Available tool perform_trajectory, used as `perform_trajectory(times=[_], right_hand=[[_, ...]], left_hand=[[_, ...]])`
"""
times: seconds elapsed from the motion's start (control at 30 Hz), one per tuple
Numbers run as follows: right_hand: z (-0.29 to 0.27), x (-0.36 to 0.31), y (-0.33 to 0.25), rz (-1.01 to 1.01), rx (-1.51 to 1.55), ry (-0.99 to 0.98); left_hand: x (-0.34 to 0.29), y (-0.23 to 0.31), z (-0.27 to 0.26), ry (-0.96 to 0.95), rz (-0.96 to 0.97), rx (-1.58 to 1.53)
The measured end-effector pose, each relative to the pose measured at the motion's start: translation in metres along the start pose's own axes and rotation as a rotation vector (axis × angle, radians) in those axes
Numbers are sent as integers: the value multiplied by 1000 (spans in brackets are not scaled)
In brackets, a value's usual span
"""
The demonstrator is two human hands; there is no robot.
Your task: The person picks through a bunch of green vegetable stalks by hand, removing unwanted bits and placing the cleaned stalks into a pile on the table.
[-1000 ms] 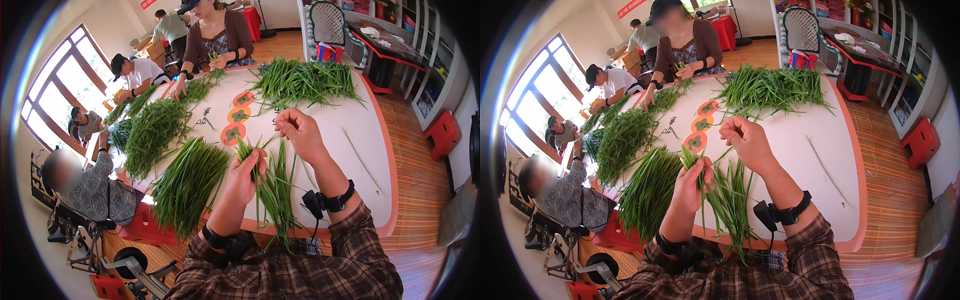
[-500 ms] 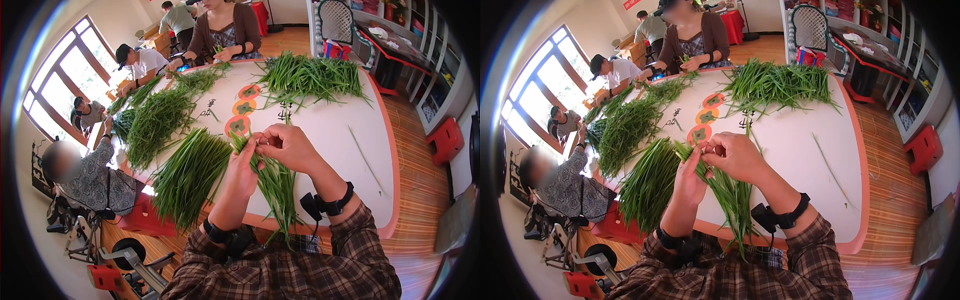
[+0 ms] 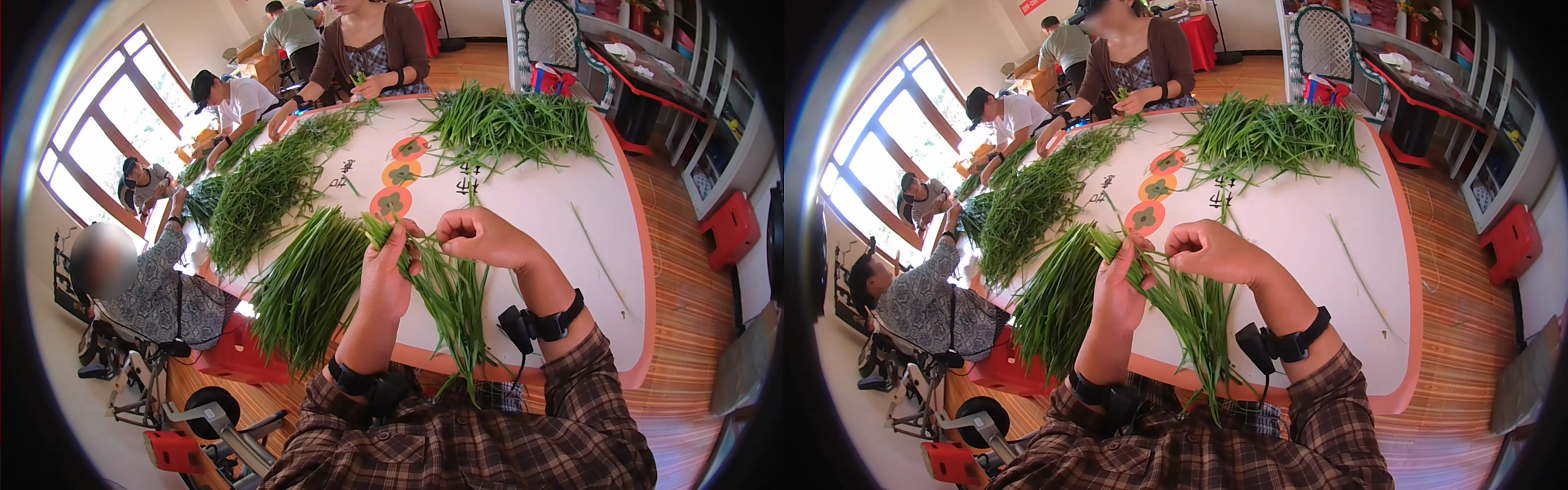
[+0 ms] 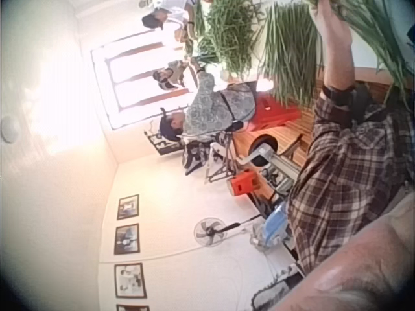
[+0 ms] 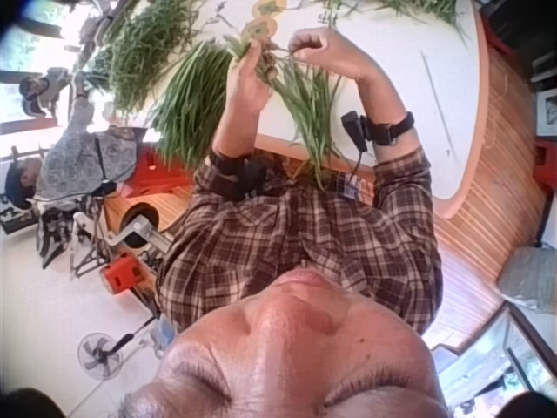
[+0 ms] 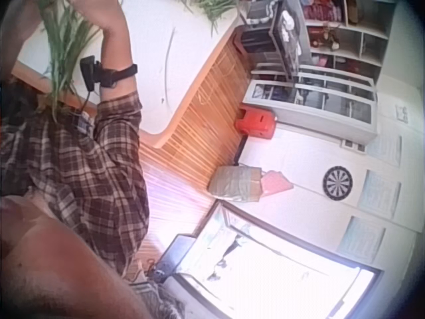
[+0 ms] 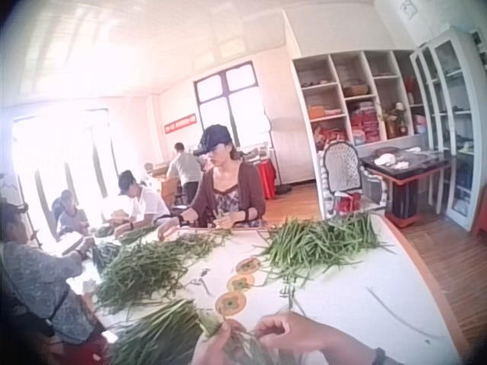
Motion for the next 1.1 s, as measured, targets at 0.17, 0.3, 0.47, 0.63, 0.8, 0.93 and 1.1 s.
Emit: perform_trajectory(times=[0.17,0.3,0.47,0.63,0.8,0.93,1.1], right_hand=[[-23,0,-4,-47,163,537],[-4,1,-13,-73,209,392],[11,3,-7,-154,219,146],[13,5,-1,-122,230,240],[9,6,5,-141,261,363],[-32,3,13,-241,483,637],[-66,-10,10,-219,62,571]], left_hand=[[-6,8,4,-69,-63,87],[-9,1,6,-155,-146,124],[-12,-5,16,-244,-157,112],[-8,-8,15,-448,-357,-90],[-6,-6,16,-467,-354,-103],[-12,-3,12,-509,-347,-109],[-10,3,9,-420,-255,-29]])
Point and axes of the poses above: each hand's wrist, its own x-axis towards the middle knuckle, its own z-axis out of the palm, y = z × x, the point moved 1 cm from there along x, towards the middle knuckle, and after that the axes turned 4 degrees about -z, right-handed, at the moved point
